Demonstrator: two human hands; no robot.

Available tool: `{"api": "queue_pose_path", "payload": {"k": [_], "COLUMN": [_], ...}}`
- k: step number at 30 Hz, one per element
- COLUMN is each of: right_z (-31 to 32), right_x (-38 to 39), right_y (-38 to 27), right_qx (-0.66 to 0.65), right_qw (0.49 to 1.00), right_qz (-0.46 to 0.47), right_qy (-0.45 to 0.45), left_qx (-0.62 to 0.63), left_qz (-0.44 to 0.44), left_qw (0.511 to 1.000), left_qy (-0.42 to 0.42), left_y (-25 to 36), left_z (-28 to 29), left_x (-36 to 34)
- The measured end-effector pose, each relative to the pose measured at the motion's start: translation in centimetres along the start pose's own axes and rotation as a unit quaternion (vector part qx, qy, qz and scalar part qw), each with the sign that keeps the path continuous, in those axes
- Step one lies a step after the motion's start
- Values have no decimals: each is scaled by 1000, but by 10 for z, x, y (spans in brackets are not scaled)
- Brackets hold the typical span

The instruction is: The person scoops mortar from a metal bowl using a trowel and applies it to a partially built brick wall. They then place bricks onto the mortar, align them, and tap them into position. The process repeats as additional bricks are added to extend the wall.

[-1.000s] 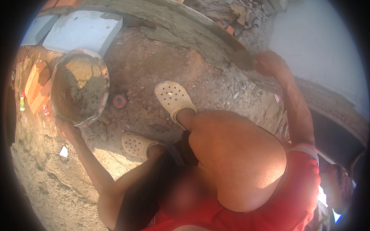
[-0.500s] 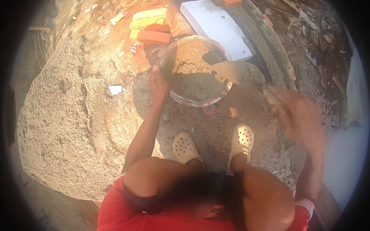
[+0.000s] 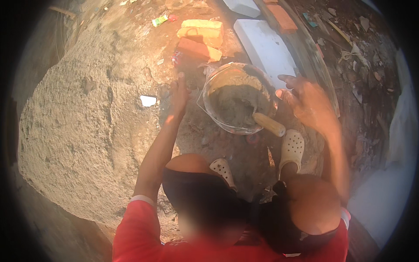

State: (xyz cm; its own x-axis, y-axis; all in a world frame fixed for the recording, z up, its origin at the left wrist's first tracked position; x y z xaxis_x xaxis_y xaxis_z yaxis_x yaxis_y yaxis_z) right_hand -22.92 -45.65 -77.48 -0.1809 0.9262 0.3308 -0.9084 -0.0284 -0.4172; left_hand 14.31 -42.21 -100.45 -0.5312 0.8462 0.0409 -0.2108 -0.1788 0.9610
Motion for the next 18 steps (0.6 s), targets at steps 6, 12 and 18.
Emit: {"api": "queue_pose_path", "payload": {"k": [6, 12, 18], "right_z": [-7, -30, -40], "right_x": [-40, -56, -73], "right_y": [57, 130, 179], "right_qx": [-142, -202, -253], "right_qw": [989, 979, 964], "right_qz": [-8, -8, -38], "right_qy": [28, -35, -75], "left_qx": [-40, -27, -340], "left_qz": [46, 223, 0], "left_qw": [989, 974, 939], "left_qy": [-135, -31, -48], "left_y": [-13, -75, -62], "left_z": [-72, -124, -95], "left_x": [-122, -177, -188]}}
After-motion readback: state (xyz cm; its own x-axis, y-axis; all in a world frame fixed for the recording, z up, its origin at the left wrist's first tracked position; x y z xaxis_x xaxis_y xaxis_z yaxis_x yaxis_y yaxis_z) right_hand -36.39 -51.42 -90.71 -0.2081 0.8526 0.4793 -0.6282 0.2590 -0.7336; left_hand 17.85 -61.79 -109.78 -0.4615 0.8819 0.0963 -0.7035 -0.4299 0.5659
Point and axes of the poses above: each hand's wrist, its own x-axis away from the middle knuckle, its own z-axis out of the back of the hand, y = z × x, the point moved 10 cm from there along -x, towards the middle knuckle, and after that the axes turned 12 degrees about -z, right-handed, at the moved point
